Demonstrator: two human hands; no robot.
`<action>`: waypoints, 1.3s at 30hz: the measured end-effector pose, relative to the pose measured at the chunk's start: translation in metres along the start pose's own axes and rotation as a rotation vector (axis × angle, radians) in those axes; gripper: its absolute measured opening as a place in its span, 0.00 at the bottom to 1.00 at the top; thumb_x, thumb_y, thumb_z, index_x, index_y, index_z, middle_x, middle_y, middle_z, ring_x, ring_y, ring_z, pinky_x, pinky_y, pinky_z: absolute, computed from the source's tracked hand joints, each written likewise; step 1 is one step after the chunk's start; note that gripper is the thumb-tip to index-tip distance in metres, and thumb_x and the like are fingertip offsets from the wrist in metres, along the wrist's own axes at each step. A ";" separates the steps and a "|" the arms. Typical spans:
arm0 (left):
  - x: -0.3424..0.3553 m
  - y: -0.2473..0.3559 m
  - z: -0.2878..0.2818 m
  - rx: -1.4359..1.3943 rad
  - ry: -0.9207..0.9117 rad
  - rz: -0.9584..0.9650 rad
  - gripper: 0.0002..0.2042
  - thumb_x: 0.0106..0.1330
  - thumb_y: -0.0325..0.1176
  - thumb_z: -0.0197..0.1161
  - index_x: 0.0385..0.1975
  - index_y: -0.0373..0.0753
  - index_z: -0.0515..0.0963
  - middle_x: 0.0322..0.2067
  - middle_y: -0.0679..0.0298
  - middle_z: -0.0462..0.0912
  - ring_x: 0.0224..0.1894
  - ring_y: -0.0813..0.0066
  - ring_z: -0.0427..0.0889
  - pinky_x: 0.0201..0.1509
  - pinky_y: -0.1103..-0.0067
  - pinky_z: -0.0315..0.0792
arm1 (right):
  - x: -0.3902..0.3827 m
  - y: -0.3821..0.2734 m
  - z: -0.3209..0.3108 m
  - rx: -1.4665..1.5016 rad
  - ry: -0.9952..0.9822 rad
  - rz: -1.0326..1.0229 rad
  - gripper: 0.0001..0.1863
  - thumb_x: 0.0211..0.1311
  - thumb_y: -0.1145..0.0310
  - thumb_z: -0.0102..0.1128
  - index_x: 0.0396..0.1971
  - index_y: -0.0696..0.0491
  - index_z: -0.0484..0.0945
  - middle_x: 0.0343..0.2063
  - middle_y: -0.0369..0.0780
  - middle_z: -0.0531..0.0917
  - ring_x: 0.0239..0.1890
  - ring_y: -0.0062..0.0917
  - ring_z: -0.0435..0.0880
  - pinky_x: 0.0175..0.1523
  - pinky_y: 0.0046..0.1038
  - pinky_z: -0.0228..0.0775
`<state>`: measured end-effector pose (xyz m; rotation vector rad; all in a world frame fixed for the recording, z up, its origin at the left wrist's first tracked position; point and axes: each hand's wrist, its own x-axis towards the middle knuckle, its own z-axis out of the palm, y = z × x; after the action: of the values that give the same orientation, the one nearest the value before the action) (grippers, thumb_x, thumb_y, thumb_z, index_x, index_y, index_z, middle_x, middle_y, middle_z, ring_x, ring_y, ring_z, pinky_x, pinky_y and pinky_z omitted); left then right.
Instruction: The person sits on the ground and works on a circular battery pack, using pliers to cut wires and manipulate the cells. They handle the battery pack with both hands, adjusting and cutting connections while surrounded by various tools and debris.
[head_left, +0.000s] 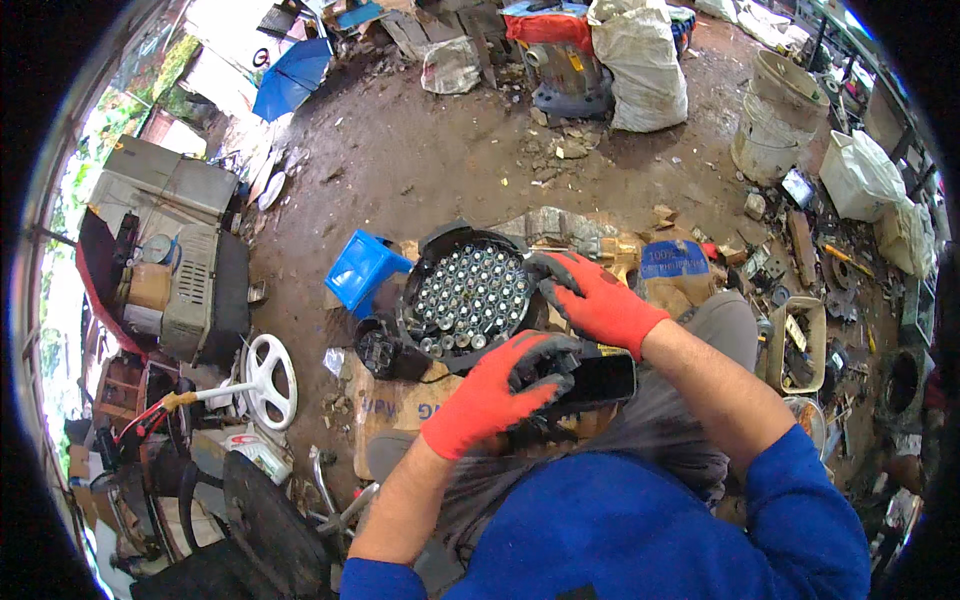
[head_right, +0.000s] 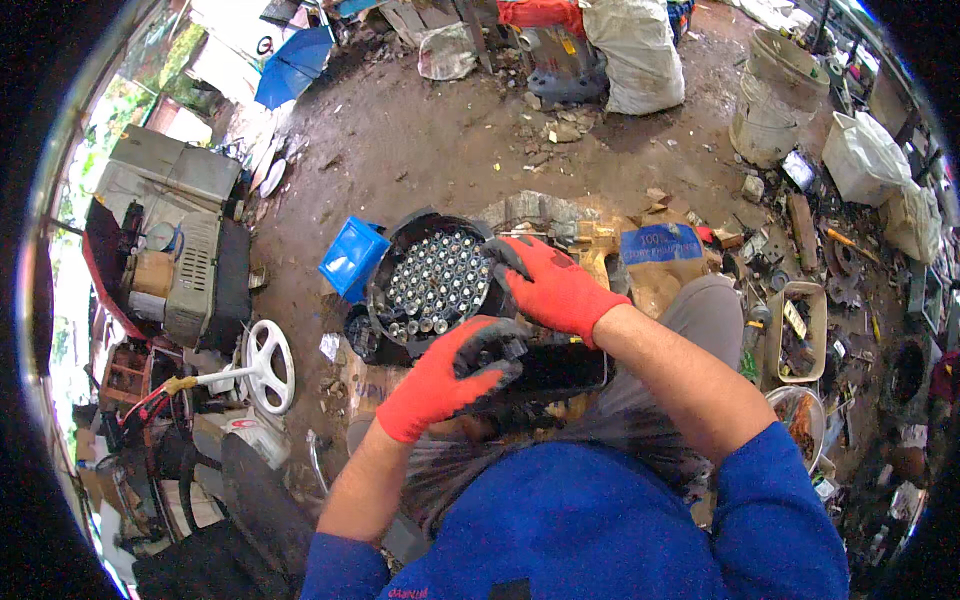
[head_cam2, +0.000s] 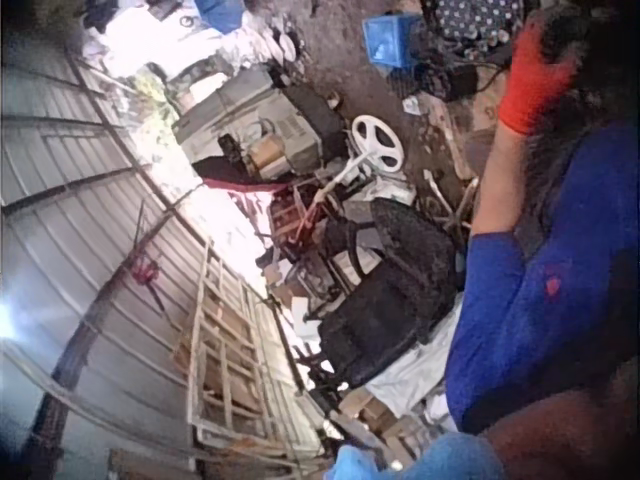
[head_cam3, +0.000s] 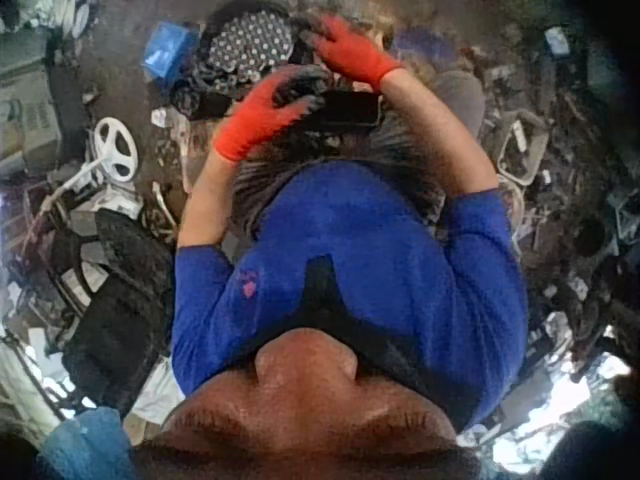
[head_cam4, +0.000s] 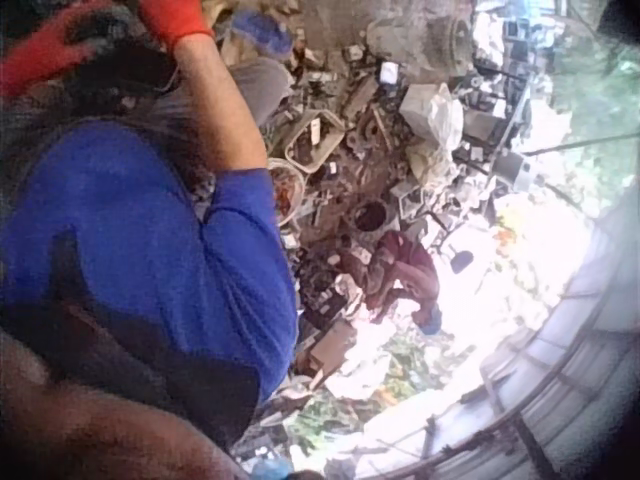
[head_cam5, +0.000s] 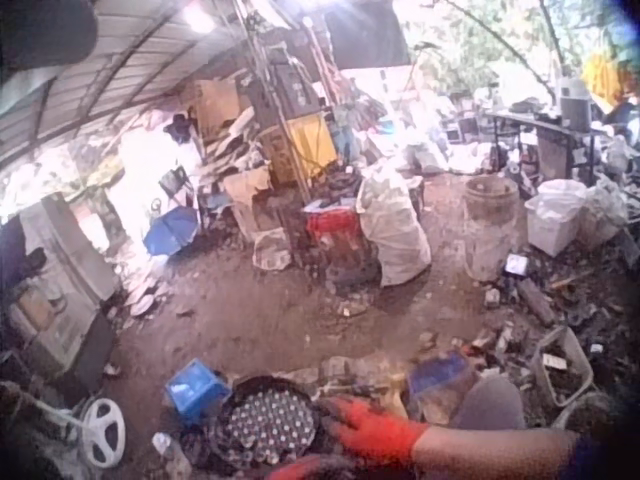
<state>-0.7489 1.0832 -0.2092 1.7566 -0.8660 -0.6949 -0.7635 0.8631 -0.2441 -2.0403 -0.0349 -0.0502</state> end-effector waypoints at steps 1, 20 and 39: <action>-0.002 -0.004 0.006 0.075 -0.012 -0.026 0.23 0.64 0.30 0.68 0.59 0.36 0.75 0.53 0.56 0.80 0.57 0.67 0.79 0.64 0.72 0.72 | -0.001 -0.003 0.000 -0.008 -0.004 0.025 0.25 0.73 0.62 0.52 0.67 0.50 0.68 0.64 0.47 0.73 0.68 0.43 0.70 0.72 0.36 0.61; -0.002 -0.054 0.057 0.908 -0.023 0.188 0.25 0.59 0.41 0.67 0.59 0.48 0.78 0.57 0.58 0.76 0.55 0.54 0.78 0.52 0.63 0.79 | -0.001 0.004 0.009 -0.243 -0.008 -0.068 0.25 0.68 0.62 0.58 0.64 0.51 0.72 0.65 0.49 0.73 0.68 0.49 0.69 0.71 0.43 0.63; -0.036 -0.064 0.049 1.037 -0.042 0.291 0.30 0.56 0.43 0.68 0.63 0.49 0.74 0.65 0.60 0.72 0.68 0.54 0.68 0.73 0.51 0.60 | 0.104 -0.055 0.099 -0.496 -0.546 -0.434 0.31 0.61 0.53 0.63 0.63 0.47 0.75 0.64 0.47 0.75 0.65 0.45 0.74 0.70 0.41 0.66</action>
<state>-0.7935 1.1015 -0.2836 2.4125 -1.6522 -0.0424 -0.6605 0.9765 -0.2345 -2.4439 -0.8811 0.2517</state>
